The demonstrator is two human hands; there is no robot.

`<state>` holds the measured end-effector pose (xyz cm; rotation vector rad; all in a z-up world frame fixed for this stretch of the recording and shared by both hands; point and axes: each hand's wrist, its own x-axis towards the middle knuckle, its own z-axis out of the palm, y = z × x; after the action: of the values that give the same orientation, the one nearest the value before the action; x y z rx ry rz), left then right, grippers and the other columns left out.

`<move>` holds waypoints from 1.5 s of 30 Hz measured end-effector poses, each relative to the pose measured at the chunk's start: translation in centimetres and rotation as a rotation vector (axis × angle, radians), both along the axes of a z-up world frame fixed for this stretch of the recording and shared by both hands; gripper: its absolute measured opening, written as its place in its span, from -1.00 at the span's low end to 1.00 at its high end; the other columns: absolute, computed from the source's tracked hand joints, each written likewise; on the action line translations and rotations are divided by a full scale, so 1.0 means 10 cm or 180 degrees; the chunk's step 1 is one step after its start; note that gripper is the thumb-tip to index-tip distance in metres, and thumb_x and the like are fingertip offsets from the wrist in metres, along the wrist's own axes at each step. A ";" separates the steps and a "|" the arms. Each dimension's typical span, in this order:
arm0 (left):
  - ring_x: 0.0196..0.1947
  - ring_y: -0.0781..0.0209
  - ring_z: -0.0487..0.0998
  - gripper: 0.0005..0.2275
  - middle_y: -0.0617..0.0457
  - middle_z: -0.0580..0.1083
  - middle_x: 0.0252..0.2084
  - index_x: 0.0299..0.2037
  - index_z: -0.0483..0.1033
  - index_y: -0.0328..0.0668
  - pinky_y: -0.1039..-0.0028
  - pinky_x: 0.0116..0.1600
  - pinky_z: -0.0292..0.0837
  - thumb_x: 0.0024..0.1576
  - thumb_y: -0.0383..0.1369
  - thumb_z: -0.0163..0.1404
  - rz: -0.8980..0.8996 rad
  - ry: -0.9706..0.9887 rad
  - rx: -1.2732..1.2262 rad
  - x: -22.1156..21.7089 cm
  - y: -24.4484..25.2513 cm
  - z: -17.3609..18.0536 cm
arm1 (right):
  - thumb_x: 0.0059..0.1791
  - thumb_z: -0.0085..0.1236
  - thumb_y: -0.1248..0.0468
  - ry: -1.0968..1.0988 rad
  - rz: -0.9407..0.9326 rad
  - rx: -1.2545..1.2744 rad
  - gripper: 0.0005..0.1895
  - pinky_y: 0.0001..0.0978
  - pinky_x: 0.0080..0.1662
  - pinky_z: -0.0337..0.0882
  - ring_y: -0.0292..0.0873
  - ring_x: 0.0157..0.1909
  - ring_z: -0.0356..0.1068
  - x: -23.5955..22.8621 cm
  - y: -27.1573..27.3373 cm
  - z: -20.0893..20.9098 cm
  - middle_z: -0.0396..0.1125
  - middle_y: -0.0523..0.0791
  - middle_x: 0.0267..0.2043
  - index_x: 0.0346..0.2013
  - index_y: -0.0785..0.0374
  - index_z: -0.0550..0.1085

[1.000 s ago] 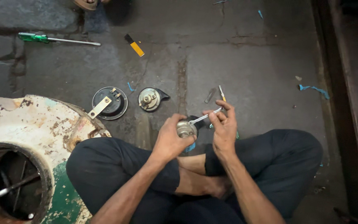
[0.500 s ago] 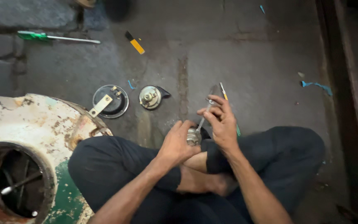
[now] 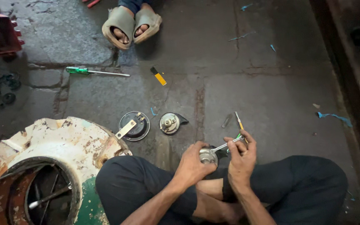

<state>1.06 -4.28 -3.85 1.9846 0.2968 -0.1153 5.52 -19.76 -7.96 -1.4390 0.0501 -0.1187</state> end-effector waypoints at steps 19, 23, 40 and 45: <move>-0.02 -0.17 0.55 -0.43 -0.23 0.51 -0.07 0.02 0.42 -0.31 0.18 0.05 0.46 -0.16 -0.20 0.31 0.0485 -0.0380 0.0011 -0.05 -0.15 0.15 | 0.07 0.12 0.39 -0.0013 -0.0240 0.0269 -0.53 -0.44 0.09 0.37 -0.21 -0.02 0.47 0.00 0.04 -0.02 0.50 0.03 -0.12 0.23 0.35 0.21; -0.03 -0.18 0.55 -0.42 -0.24 0.49 -0.07 0.04 0.41 -0.32 0.17 0.05 0.46 -0.15 -0.20 0.31 0.0508 -0.0529 0.0056 -0.07 -0.17 0.13 | 0.06 0.13 0.41 -0.0005 -0.0334 0.0436 -0.55 -0.40 0.10 0.39 -0.19 0.00 0.47 -0.01 0.05 -0.06 0.49 0.04 -0.10 0.21 0.35 0.22; -0.06 -0.21 0.56 -0.47 -0.22 0.50 -0.07 0.03 0.43 -0.27 0.15 0.02 0.49 -0.16 -0.27 0.26 0.0102 -0.0375 0.0148 -0.08 -0.15 0.20 | 0.05 0.15 0.40 0.0073 0.0795 0.0184 -0.47 -0.48 0.01 0.38 -0.26 -0.07 0.45 0.31 -0.12 0.06 0.49 -0.03 -0.17 0.30 0.31 0.25; -0.04 -0.26 0.54 -0.46 -0.24 0.48 -0.05 0.05 0.41 -0.27 0.12 0.02 0.46 -0.16 -0.31 0.26 -0.0077 -0.0471 0.0208 -0.10 -0.20 0.12 | 0.01 0.14 0.43 0.0189 0.1586 -0.0252 -0.42 -0.48 0.00 0.39 -0.26 -0.05 0.47 0.47 -0.13 0.25 0.48 -0.07 -0.20 0.33 0.29 0.25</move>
<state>0.06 -6.25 -2.63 2.0496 0.1829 0.0264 10.19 -21.05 -5.48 -1.4940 -0.2665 0.3342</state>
